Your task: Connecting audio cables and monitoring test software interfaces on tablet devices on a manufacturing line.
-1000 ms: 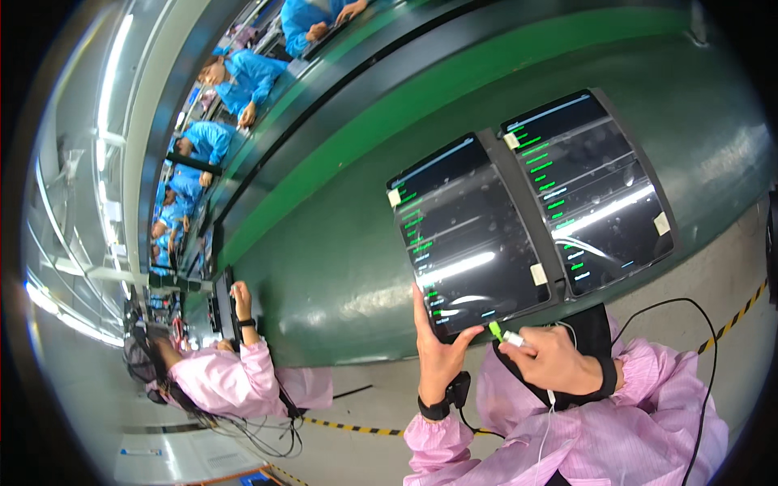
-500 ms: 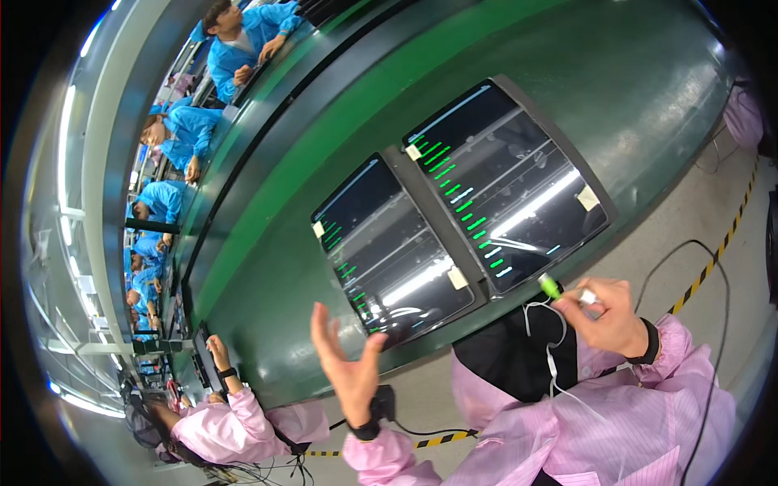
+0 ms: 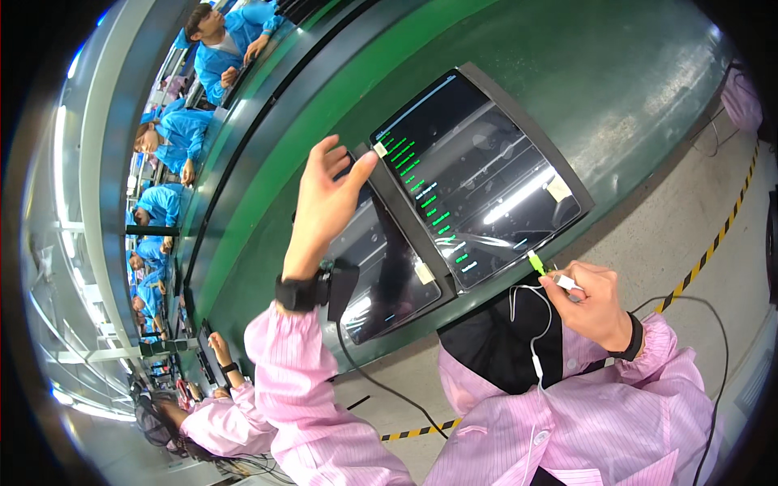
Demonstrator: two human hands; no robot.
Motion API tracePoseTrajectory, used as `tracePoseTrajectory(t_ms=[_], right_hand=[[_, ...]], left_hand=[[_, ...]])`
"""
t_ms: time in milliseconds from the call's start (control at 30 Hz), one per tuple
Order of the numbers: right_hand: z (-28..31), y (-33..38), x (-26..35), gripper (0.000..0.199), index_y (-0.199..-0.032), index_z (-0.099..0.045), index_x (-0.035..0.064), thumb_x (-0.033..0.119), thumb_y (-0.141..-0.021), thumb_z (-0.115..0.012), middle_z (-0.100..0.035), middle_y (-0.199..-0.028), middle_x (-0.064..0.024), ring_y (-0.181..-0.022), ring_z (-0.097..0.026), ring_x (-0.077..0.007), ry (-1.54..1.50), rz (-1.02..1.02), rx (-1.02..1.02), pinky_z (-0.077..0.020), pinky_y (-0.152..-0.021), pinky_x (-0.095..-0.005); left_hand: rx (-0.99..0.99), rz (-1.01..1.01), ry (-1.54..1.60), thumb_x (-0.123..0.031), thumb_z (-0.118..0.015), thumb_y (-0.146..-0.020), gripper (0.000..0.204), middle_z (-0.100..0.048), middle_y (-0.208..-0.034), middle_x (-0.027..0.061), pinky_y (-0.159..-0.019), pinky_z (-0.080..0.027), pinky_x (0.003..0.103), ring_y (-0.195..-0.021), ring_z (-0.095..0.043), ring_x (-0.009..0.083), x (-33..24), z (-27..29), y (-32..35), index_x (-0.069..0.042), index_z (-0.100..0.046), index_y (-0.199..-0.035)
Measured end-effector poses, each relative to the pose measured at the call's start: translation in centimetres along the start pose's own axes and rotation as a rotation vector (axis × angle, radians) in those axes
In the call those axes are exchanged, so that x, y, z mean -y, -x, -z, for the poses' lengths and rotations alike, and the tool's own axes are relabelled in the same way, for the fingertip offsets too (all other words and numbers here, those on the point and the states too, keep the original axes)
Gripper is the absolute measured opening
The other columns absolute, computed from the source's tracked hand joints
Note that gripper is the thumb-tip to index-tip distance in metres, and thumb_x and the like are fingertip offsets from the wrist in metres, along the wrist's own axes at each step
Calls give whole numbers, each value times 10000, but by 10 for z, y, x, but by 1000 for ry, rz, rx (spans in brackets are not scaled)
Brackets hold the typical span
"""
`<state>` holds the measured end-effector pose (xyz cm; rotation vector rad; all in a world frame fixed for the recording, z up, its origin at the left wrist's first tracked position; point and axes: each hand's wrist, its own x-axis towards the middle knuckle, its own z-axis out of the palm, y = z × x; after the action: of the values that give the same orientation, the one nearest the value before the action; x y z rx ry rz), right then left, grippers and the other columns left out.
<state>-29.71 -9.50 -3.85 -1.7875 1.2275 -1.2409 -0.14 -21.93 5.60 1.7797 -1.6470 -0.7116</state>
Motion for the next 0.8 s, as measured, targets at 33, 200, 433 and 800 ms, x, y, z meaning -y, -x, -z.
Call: tracePoseTrajectory(t_ms=[33, 200, 433, 800], right_hand=[[0, 0, -2, 244, -570, -464, 0, -43, -680, -677, -454, -490, -85, -399, -444, -190, 4, -1, 18, -314, -377, -290], [-4, 0, -2, 258, -563, -454, 2, -42, -674, -683, -465, -499, -86, -401, -444, -189, -16, 1, 13, -310, -374, -294], [-7, 3, -3, 158, -623, -540, -11, -40, -674, -687, -459, -513, -69, -404, -424, -153, -71, 11, -47, -286, -366, -288], [-14, 5, -2, 147, -641, -557, -14, -15, -723, -678, -409, -482, -55, -396, -344, -114, -114, -115, -56, -257, -390, -261]], left_hand=[[2, -10, -47, -367, -685, -777, 765, -420, -1275, 285, -923, -428, 371, -1171, -462, 332, 1, -9, -11, 81, -326, -1283], [-14, -69, -261, -454, -659, -765, 793, -449, -1250, 291, -923, -419, 379, -1128, -500, 352, 7, -31, -43, 83, -357, -1265], [45, -96, -274, -450, -642, -785, 756, -471, -1234, 285, -952, -385, 367, -1147, -486, 336, 9, -44, -55, 99, -389, -1238], [147, -72, -371, -588, -703, -642, 989, -457, -1260, 267, -971, -379, 396, -1176, -456, 367, -3, -41, -49, 87, -349, -1273]])
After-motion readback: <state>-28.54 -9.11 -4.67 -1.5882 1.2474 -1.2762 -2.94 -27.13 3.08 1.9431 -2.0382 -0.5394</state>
